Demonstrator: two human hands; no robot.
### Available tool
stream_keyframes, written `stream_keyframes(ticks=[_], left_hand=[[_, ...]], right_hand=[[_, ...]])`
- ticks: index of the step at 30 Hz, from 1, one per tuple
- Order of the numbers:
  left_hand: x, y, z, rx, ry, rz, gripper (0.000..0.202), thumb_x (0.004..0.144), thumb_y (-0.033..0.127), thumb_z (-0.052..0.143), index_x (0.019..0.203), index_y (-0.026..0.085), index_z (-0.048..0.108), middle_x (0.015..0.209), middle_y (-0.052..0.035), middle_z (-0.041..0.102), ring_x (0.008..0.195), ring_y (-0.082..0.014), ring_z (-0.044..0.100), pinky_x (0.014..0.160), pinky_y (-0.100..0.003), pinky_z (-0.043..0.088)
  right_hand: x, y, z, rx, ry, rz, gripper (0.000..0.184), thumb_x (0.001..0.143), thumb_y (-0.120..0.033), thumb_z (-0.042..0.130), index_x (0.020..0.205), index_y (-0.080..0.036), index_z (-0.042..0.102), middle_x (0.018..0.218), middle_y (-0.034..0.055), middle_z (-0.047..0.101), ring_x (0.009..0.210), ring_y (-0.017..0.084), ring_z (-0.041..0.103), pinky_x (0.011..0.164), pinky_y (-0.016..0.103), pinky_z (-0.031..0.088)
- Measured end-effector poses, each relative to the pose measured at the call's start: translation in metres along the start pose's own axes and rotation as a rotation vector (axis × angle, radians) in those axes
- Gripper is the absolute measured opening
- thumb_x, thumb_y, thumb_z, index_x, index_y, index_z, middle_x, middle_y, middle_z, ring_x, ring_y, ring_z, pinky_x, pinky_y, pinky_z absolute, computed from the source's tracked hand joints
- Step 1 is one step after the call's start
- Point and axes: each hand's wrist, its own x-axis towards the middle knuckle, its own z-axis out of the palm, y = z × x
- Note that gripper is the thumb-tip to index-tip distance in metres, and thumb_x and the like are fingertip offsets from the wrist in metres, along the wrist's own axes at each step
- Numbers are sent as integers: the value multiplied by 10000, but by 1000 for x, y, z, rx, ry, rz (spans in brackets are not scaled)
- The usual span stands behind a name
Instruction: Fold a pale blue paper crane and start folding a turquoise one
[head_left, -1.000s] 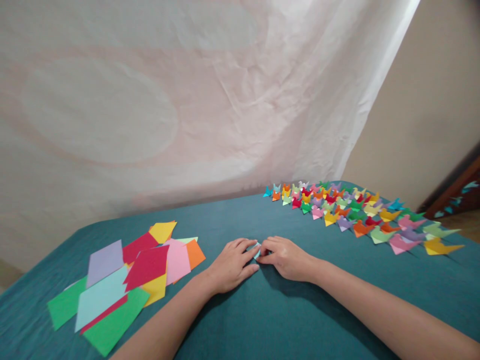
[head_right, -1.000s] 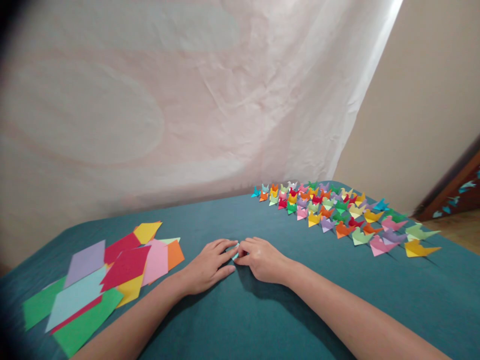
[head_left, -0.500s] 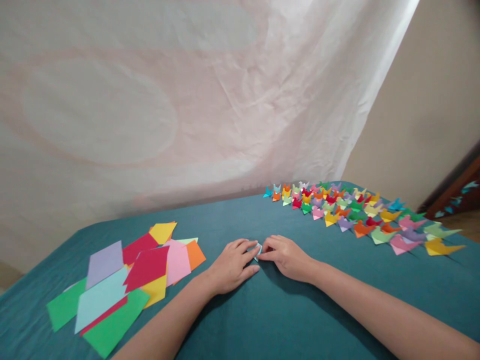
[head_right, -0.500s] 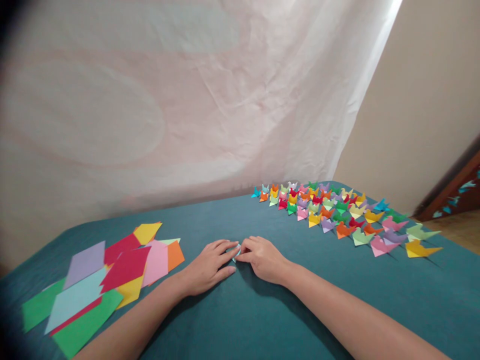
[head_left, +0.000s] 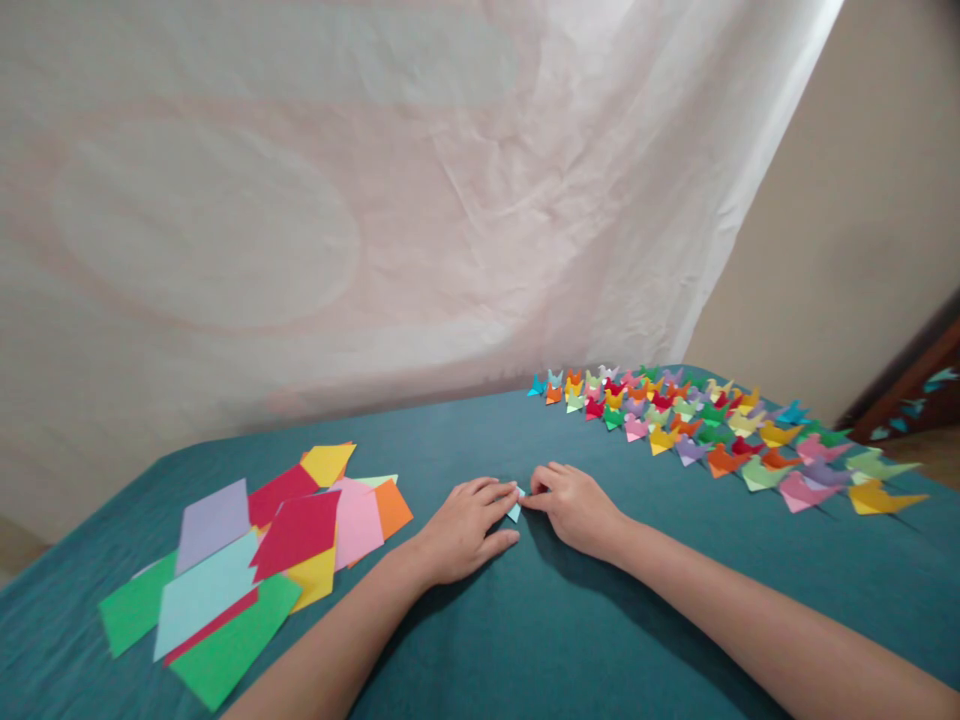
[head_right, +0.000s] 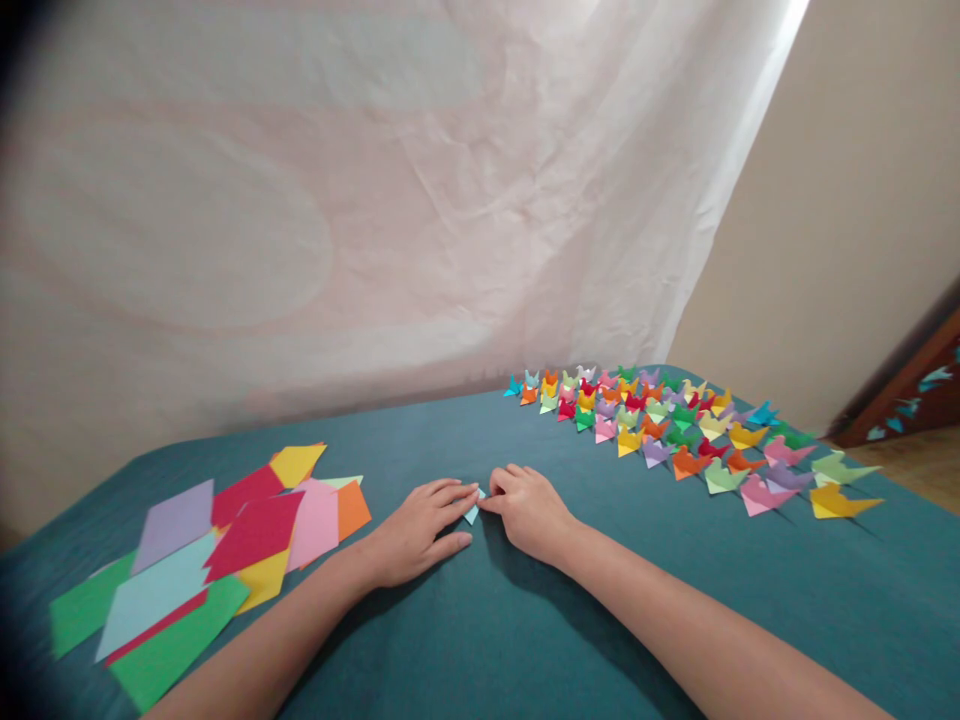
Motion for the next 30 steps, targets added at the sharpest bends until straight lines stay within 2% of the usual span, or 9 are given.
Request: stream_keyframes(ticks=[8, 13, 18, 24, 30], left_hand=[[-1, -2, 0, -5, -4, 17, 493, 914, 446, 402, 1363, 244, 368, 1393, -67, 419, 1265, -266, 369, 1038, -447, 303], [-2, 0, -3, 0, -3, 32, 420, 913, 424, 424, 1310, 289, 444, 1385, -51, 432, 1263, -263, 381, 1034, -449, 313], [2, 3, -9, 44, -7, 55, 363, 913, 401, 435, 1245, 278, 516, 1351, -58, 469, 1239, -260, 412, 1018, -430, 343], [-1, 12, -16, 110, 5, 61, 297, 903, 370, 469, 1166, 283, 577, 1289, -62, 519, 1181, -260, 466, 982, -435, 370], [-7, 24, -23, 135, -32, 15, 291, 862, 409, 530, 1103, 273, 622, 1252, -79, 545, 1176, -297, 468, 963, -471, 375]], right_hand=[[2, 5, 0, -84, -42, 29, 240, 893, -157, 485, 984, -248, 687, 860, 39, 580, 806, 168, 474, 681, 288, 334], [1, 3, -2, -103, -42, 32, 242, 882, -153, 498, 1019, -250, 672, 864, 41, 575, 823, 173, 479, 688, 292, 323], [1, 0, -4, -120, -52, 32, 237, 876, -156, 504, 1016, -246, 672, 869, 50, 580, 826, 178, 484, 679, 294, 310], [3, -3, -9, -176, -84, -4, 226, 855, -141, 525, 1018, -218, 662, 887, 62, 588, 831, 189, 489, 679, 311, 297], [2, -3, -9, -178, -72, -4, 208, 848, -139, 531, 995, -205, 662, 882, 60, 588, 817, 188, 491, 674, 316, 303]])
